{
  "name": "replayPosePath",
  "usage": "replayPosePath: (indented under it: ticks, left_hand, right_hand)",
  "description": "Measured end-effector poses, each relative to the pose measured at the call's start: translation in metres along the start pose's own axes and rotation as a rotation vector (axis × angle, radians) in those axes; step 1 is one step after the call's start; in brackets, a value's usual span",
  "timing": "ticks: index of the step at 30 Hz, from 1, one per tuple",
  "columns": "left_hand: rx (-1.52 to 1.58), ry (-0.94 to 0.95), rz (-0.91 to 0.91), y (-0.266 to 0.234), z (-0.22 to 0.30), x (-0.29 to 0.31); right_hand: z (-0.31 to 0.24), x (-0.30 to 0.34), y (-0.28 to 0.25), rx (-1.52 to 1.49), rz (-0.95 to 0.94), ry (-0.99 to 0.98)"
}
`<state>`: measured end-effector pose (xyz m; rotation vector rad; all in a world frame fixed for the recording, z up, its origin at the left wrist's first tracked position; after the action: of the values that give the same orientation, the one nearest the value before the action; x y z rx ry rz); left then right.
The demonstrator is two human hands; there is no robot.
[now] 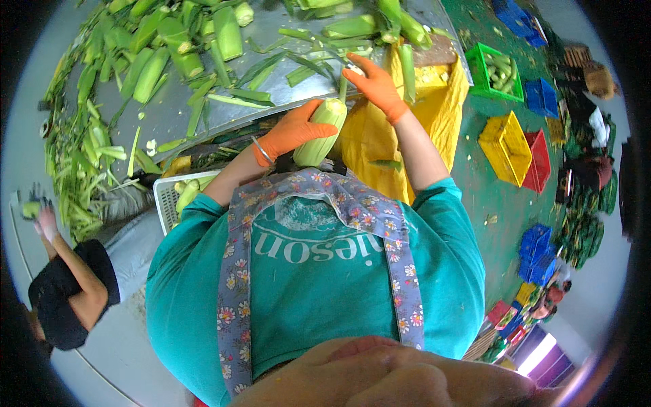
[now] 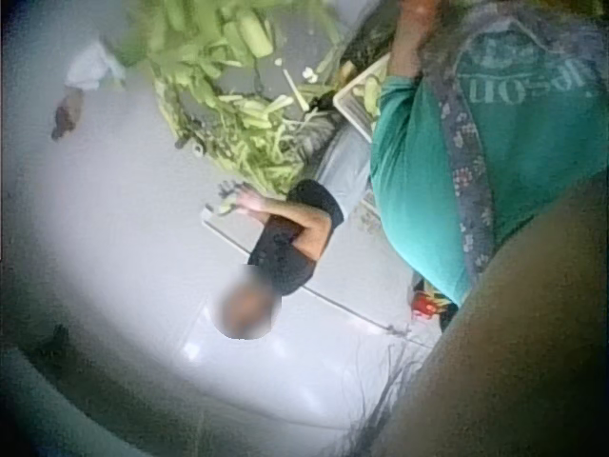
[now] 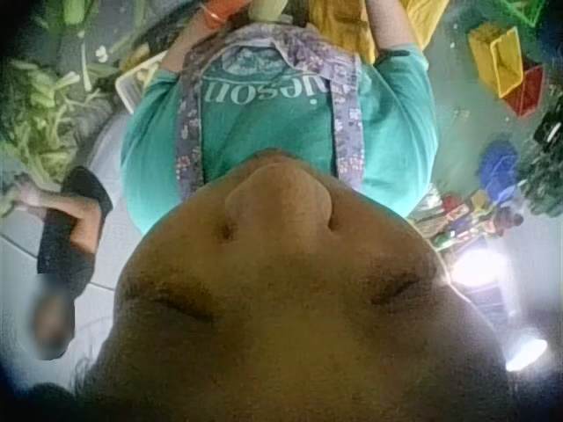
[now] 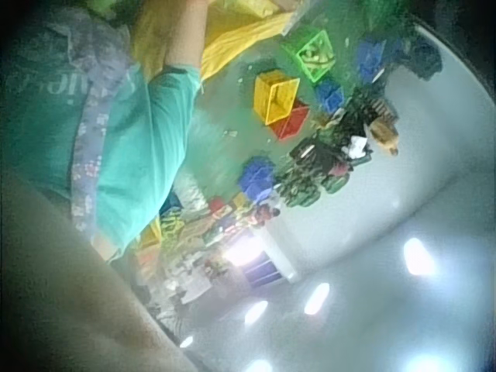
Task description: The person peels husks and silk from ears of corn using a knife, places the peeled corn into a basket, and later carries the full basket across the room to another worker.
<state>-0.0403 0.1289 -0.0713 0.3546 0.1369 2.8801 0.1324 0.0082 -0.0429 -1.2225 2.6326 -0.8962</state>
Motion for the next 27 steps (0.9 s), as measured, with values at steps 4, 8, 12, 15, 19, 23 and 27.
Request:
replayPosePath:
  ticks: [4,8,12,15,19,23,27]
  left_hand:
    - [0.070,0.047,-0.168,0.027,0.009,-0.038]
    - [0.252,-0.059,-0.284,0.067,0.005,-0.067]
    - [0.226,-0.143,-0.437,0.103,0.001,-0.094]
    - [0.249,-0.144,-0.487,0.132,0.005,-0.107]
    - [0.225,-0.182,-0.475,0.160,0.007,-0.116]
    - [0.121,-0.173,-0.522,0.175,-0.010,-0.137]
    - [0.138,-0.238,-0.467,0.187,-0.001,-0.138]
  right_hand:
    - [-0.003,0.080,-0.026,-0.448,-0.219,-0.011]
    - [0.001,0.158,-0.049,-0.012,-0.043,0.021]
    - [-0.010,0.202,-0.058,0.432,0.208,-0.060]
    - [0.000,0.217,-0.067,0.460,0.296,-0.002]
    - [0.011,0.235,-0.078,0.471,0.331,0.003]
    - [0.023,0.246,-0.087,0.466,0.373,-0.017]
    - [0.036,0.254,-0.093,0.449,0.380,-0.007]
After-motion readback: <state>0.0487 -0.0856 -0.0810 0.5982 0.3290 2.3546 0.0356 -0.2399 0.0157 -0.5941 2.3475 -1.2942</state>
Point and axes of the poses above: each hand's wrist, its own x-axis away from the middle knuckle, its own y-axis out of the palm, z = x × y, the point moved 6 cm from there along -x, towards the middle knuckle, and after that the axes turned 7 degrees about -z, right-handed, at the moved point
